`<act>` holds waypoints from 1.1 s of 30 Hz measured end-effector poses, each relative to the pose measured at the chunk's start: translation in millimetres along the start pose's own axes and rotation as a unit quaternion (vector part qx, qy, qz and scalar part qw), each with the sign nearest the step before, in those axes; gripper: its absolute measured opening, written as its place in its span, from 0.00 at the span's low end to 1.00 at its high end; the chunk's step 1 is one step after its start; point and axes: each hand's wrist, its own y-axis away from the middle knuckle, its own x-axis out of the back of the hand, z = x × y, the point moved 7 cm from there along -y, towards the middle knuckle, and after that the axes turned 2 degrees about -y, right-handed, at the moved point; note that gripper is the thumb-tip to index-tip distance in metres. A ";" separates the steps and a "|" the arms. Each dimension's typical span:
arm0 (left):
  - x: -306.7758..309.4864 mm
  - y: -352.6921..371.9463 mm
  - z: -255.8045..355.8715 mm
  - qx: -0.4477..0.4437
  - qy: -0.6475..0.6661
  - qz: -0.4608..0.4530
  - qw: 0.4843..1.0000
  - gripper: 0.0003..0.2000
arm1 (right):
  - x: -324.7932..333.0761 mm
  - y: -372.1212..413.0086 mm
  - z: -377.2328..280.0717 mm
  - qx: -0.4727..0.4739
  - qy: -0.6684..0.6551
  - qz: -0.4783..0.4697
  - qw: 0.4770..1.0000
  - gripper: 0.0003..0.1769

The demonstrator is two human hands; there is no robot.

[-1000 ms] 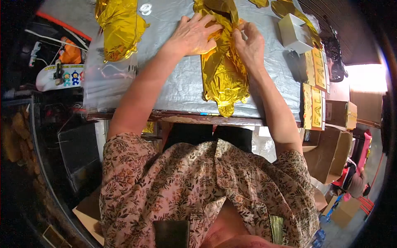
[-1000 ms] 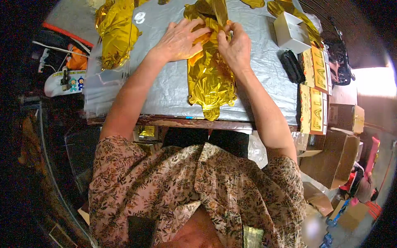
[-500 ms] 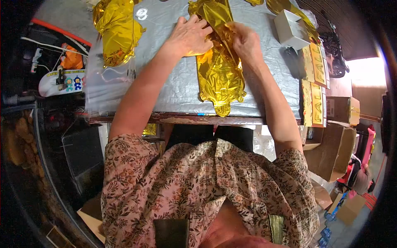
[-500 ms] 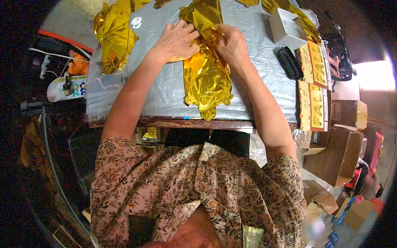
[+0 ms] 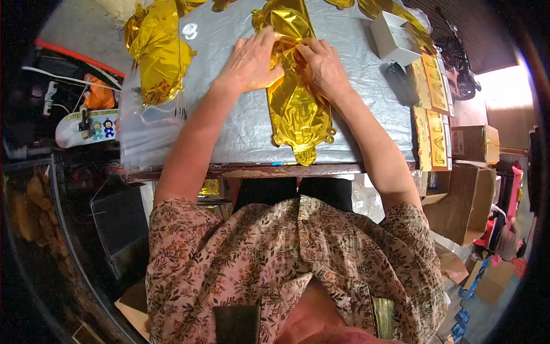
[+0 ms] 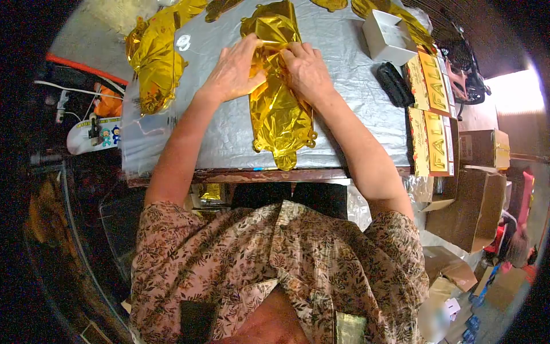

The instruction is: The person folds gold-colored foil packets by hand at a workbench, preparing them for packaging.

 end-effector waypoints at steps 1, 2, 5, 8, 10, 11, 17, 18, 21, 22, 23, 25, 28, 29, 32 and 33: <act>5.7 1.9 0.0 -0.007 0.011 0.047 0.999 0.29 | -0.4 0.9 0.3 -0.001 0.000 0.000 1.000 0.29; 4.9 4.1 -1.0 -0.007 0.011 0.046 0.999 0.29 | -1.1 1.3 0.7 -0.002 0.012 -0.003 1.000 0.28; 10.0 11.7 -0.7 0.018 0.037 0.044 0.998 0.26 | -4.0 0.1 1.2 -0.006 0.014 -0.005 1.000 0.26; 13.5 13.7 7.4 -0.005 -0.005 0.038 0.999 0.23 | 0.4 -2.0 -1.8 -0.003 0.006 0.000 1.000 0.23; 15.7 15.6 15.9 -0.040 -0.029 0.051 0.998 0.18 | 3.3 -0.8 -4.3 0.002 0.008 0.004 1.000 0.21; 16.2 15.8 17.9 -0.042 -0.030 0.052 0.997 0.18 | 1.9 -1.3 -4.1 0.001 0.010 -0.001 1.000 0.21; 7.1 3.1 18.0 -0.047 0.015 0.071 0.996 0.13 | 1.6 -2.0 -4.8 0.002 0.018 -0.007 1.000 0.21; 5.6 -0.6 19.6 -0.044 0.005 0.093 0.995 0.14 | 1.3 -1.5 -5.7 0.005 0.022 -0.011 1.000 0.21; -3.9 -5.7 20.2 -0.035 -0.020 0.108 0.993 0.18 | 1.5 -1.3 -6.4 0.011 0.029 -0.021 0.999 0.23; -10.1 -5.4 18.9 -0.031 -0.032 0.097 0.994 0.20 | 1.2 -1.1 -6.9 0.012 0.030 -0.020 0.999 0.23; -14.4 -4.2 17.3 -0.031 -0.032 0.098 0.994 0.20 | 1.3 -0.6 -7.0 0.011 0.022 -0.015 1.000 0.23; -19.3 -3.8 12.7 -0.007 -0.024 0.086 0.996 0.20 | 1.0 -1.1 -6.4 0.011 0.013 -0.009 1.000 0.24; -19.9 -2.3 11.0 -0.002 -0.023 0.089 0.996 0.19 | 2.6 -0.8 -7.4 0.018 0.004 -0.003 1.000 0.23; -19.3 -2.2 10.4 -0.001 -0.024 0.089 0.996 0.19 | 2.9 -0.6 -7.8 0.015 0.001 -0.008 1.000 0.24; -20.4 -2.1 7.9 0.004 -0.015 0.089 0.996 0.18 | 1.1 -0.6 -7.9 0.018 -0.007 -0.014 1.000 0.24; -20.1 -2.7 7.1 0.007 -0.006 0.092 0.996 0.17 | 0.8 -0.5 -8.0 0.022 -0.012 -0.015 1.000 0.24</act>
